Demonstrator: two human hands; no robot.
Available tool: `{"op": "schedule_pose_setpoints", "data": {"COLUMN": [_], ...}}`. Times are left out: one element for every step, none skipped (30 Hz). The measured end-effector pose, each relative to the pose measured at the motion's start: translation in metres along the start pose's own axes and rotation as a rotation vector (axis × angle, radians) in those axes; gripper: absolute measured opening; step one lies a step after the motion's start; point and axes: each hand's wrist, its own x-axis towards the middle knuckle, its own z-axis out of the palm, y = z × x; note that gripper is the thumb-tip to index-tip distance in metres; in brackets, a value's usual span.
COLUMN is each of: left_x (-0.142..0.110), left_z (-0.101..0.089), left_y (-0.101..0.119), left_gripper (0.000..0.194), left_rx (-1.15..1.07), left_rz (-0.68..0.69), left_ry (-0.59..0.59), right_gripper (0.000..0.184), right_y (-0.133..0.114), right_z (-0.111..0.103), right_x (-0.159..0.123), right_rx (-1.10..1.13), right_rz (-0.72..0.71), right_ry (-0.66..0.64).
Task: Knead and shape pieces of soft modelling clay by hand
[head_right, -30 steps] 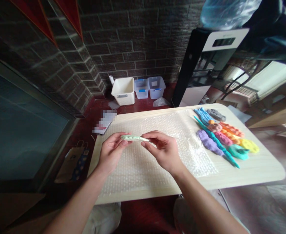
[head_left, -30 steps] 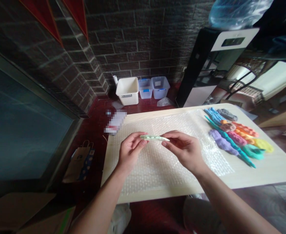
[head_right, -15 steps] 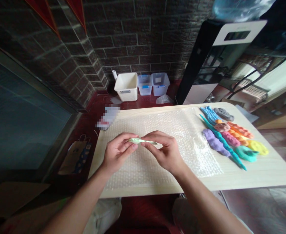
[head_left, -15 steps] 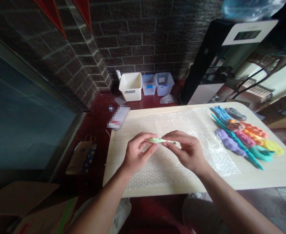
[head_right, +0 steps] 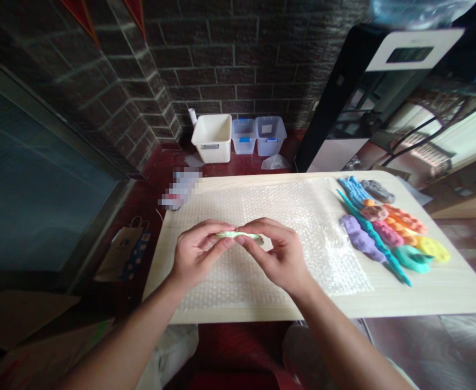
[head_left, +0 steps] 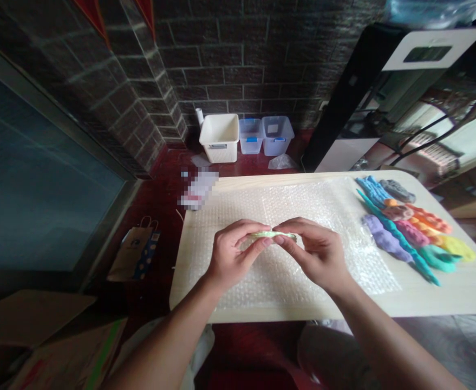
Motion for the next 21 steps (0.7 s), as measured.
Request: {"op": "schedule_pose_setpoints", "data": {"left_x": [-0.0003, -0.0005, -0.0007, -0.0009, -0.0011, -0.0013, -0.0015, -0.0017, -0.0018, -0.0018, -0.0018, -0.0018, -0.0018, -0.0018, -0.0018, -0.0019, -0.0021, -0.0022, -0.0023, -0.0023, -0.0021], "left_z": [0.0001, 0.0002, 0.0002, 0.0004, 0.0007, 0.0011, 0.0017, 0.0022, 0.0027, 0.0029, 0.0029, 0.0025, 0.002, 0.0013, 0.0006, -0.0001, -0.0007, -0.0011, -0.0014, -0.0017, -0.0019], "left_y": [-0.0003, -0.0008, -0.0014, -0.002, -0.0025, -0.0029, -0.0031, -0.0031, -0.0029, -0.0025, -0.0019, -0.0013, -0.0007, -0.0002, 0.0002, 0.0003, 0.0002, -0.0001, -0.0004, -0.0008, -0.0011], "left_gripper": [0.015, 0.015, 0.014, 0.014, 0.015, 0.019, 0.024, 0.029, 0.031, 0.031, 0.028, 0.024, 0.02, 0.018, 0.018, 0.017, 0.018, 0.022, 0.028, 0.034, 0.038], "left_rx": [-0.007, -0.015, -0.021, -0.023, -0.025, -0.035, -0.056, -0.083, -0.108, -0.127, -0.135, -0.13, -0.114, -0.094, -0.071, -0.046, -0.026, -0.019, -0.027, -0.045, -0.061], "left_rz": [0.004, 0.007, 0.008, 0.007, 0.0, -0.013, -0.028, -0.044, -0.055, -0.059, -0.059, -0.055, -0.049, -0.041, -0.032, -0.026, -0.021, -0.021, -0.024, -0.031, -0.033], "left_ry": [0.002, 0.002, 0.001, 0.001, 0.0, 0.002, 0.006, 0.011, 0.017, 0.022, 0.028, 0.034, 0.036, 0.039, 0.039, 0.035, 0.029, 0.025, 0.026, 0.027, 0.029], "right_gripper": [0.017, 0.018, 0.019, 0.019, 0.018, 0.018, 0.017, 0.016, 0.016, 0.017, 0.019, 0.022, 0.025, 0.028, 0.029, 0.029, 0.029, 0.028, 0.028, 0.028, 0.027], "right_y": [-0.0001, -0.0003, -0.0004, -0.0005, -0.0006, -0.0007, -0.0006, -0.0004, -0.0001, 0.0004, 0.0009, 0.0015, 0.0021, 0.0025, 0.0028, 0.0029, 0.0028, 0.0027, 0.0024, 0.0022, 0.0021], "right_z": [-0.0003, -0.0007, -0.0011, -0.0015, -0.0018, -0.002, -0.0021, -0.0021, -0.002, -0.0019, -0.0018, -0.0016, -0.0015, -0.0013, -0.0012, -0.0011, -0.0011, -0.0012, -0.0013, -0.0015, -0.0016], "right_x": [-0.0003, -0.0005, -0.0005, -0.0004, -0.0001, 0.0001, 0.0003, 0.0004, 0.0004, 0.0002, 0.0, -0.0003, -0.0006, -0.0008, -0.001, -0.001, -0.001, -0.0008, -0.0006, -0.0005, -0.0003], "right_rx": [0.005, 0.016, 0.027, 0.032, 0.031, 0.025, 0.02, 0.018, 0.021, 0.026, 0.032, 0.038, 0.043, 0.047, 0.051, 0.055, 0.058, 0.06, 0.061, 0.059, 0.059], "right_rz": [-0.001, -0.01, -0.021, -0.03, -0.036, -0.038, -0.035, -0.03, -0.019, -0.006, 0.008, 0.019, 0.021, 0.016, 0.006, -0.005, -0.014, -0.018, -0.018, -0.014, -0.01], "right_ry": [-0.005, -0.011, -0.018, -0.024, -0.024, -0.015, -0.001, 0.012, 0.025, 0.033, 0.032, 0.023, 0.009, -0.007, -0.022, -0.033, -0.035, -0.032, -0.024, -0.016, -0.008]}}
